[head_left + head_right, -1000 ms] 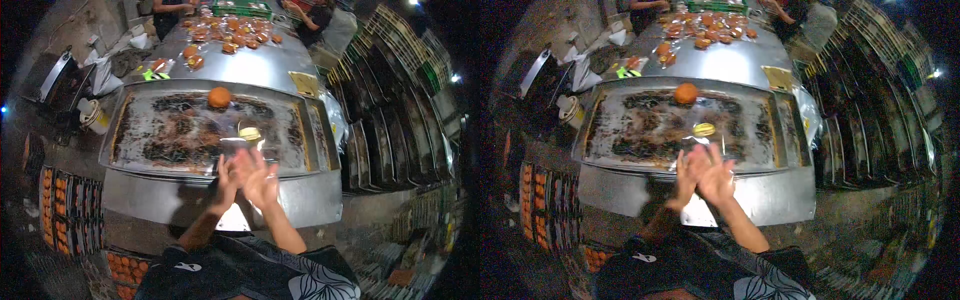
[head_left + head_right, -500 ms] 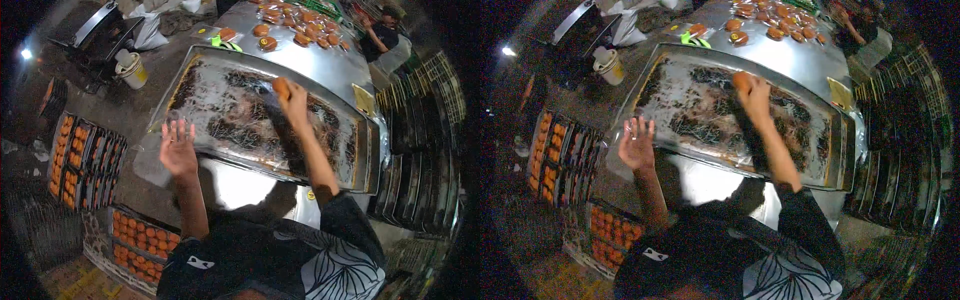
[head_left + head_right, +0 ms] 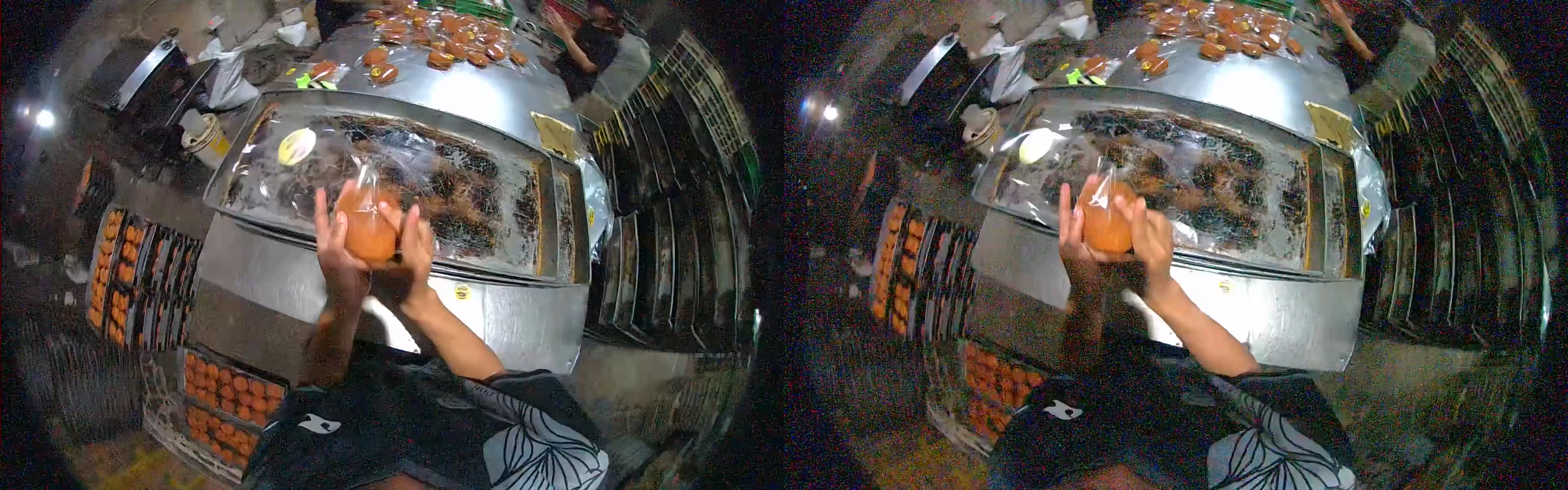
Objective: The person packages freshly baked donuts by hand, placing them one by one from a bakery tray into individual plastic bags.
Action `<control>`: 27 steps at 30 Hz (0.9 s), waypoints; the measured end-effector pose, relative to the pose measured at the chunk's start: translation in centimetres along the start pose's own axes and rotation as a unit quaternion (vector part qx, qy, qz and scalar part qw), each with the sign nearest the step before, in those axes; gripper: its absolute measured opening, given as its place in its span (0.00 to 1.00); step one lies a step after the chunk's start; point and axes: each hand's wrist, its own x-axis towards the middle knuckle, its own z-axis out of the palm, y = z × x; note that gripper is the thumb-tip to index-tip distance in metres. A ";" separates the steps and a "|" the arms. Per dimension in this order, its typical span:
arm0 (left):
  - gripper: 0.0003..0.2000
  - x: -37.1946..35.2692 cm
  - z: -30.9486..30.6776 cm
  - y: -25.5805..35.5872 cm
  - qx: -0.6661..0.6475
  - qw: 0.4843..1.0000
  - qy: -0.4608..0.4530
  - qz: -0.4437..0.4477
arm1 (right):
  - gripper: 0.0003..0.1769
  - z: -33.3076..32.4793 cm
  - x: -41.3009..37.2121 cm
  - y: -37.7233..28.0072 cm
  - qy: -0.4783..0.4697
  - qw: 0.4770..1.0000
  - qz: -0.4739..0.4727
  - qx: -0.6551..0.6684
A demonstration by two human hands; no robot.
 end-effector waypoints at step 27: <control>0.18 -28.6 -25.2 3.5 -0.074 0.951 0.186 -0.236 | 0.26 12.3 -9.1 -10.3 -0.590 0.750 0.209 0.211</control>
